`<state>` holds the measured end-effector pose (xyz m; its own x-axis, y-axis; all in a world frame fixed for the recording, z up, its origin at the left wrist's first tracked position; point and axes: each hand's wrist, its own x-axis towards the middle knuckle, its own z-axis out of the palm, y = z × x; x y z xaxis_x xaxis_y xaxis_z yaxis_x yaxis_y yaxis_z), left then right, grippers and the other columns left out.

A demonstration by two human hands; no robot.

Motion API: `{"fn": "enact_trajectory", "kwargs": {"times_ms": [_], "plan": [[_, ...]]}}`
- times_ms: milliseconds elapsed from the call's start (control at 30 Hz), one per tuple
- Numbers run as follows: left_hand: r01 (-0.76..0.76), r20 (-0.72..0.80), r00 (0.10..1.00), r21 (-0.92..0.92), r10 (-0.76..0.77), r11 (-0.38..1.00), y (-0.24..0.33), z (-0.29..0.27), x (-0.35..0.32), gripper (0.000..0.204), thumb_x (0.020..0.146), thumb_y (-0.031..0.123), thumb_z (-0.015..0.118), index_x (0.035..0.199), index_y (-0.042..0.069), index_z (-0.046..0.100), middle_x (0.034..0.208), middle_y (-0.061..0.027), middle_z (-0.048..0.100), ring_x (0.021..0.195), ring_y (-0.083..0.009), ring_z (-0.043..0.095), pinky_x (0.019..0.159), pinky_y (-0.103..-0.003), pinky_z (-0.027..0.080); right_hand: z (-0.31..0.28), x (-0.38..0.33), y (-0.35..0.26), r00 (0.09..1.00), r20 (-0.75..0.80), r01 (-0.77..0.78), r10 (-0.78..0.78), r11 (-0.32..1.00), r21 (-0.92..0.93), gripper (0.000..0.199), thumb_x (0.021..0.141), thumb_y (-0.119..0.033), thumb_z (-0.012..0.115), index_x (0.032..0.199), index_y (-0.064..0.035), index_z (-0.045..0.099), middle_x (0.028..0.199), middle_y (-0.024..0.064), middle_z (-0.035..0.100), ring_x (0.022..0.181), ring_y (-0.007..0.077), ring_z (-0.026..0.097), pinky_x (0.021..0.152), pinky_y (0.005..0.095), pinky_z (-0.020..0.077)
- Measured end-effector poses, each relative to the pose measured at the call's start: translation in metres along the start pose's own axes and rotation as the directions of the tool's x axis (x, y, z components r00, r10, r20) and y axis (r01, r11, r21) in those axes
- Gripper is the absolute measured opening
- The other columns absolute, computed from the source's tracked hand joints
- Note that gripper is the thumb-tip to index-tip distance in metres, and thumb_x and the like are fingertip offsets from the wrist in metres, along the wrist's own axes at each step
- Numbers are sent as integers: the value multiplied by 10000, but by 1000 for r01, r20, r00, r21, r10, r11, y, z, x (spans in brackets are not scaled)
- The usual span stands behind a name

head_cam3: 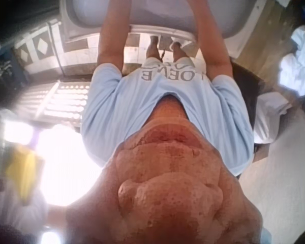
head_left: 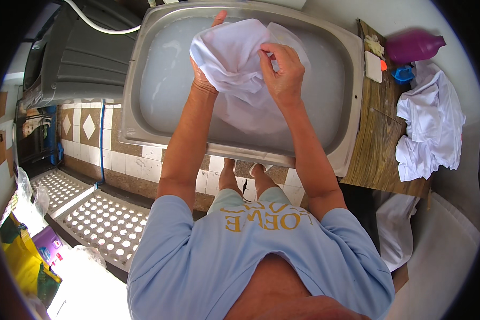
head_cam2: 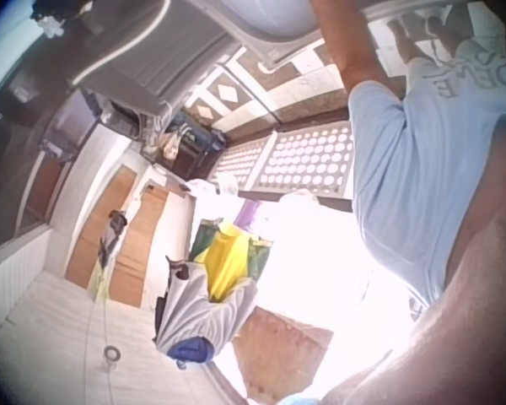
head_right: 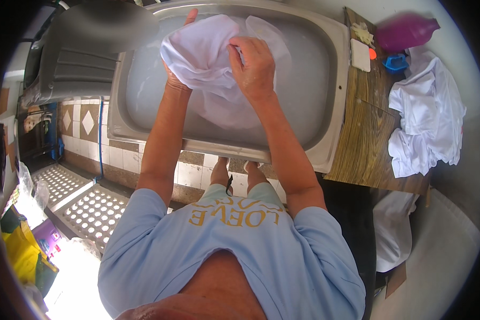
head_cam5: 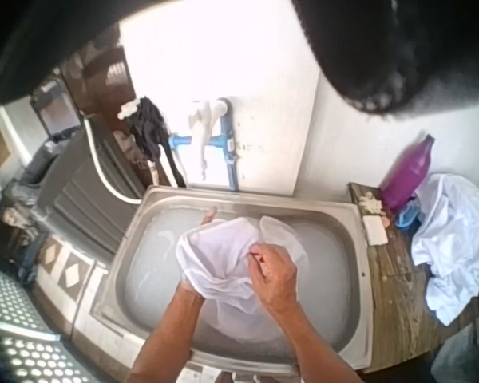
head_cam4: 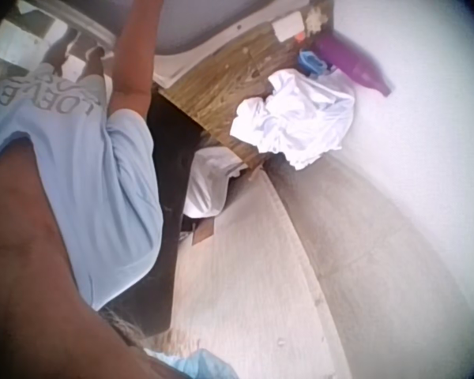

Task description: The person washes white garments by hand in a sink with soapy water, scrubbing several shirts and placing one in a washing machine.

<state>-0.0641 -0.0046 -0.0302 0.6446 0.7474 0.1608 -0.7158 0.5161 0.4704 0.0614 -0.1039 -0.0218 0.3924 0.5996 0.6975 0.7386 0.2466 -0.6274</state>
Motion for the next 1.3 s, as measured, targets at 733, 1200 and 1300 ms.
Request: {"fn": "enact_trajectory", "kwargs": {"times_ms": [733,1200,1300], "plan": [[216,71,976,-447,-206,868,-3,-11,4,602,888,495,376,1389,164,333,1322,-174,434,1164,-393,465,947,-555,416,-208,-40,-68,773,483,-598,412,217,772,106,849,-78,547,763,-16,554,633,32,489,578,145,459,540,281,338],[-94,-145,979,311,145,946,-55,88,-11,472,843,-20,448,1271,135,322,982,-44,539,823,-114,543,674,-248,494,-198,-106,-131,465,326,-880,823,470,67,290,801,-94,676,1065,-42,568,856,9,583,756,81,573,586,216,463],[-110,42,994,463,102,880,-54,118,-25,471,828,44,467,1275,128,343,961,-45,542,803,-135,544,655,-260,468,-102,-76,-96,765,229,-607,601,793,-53,387,801,-88,659,1152,-12,515,999,48,582,844,127,582,677,286,490]]}}
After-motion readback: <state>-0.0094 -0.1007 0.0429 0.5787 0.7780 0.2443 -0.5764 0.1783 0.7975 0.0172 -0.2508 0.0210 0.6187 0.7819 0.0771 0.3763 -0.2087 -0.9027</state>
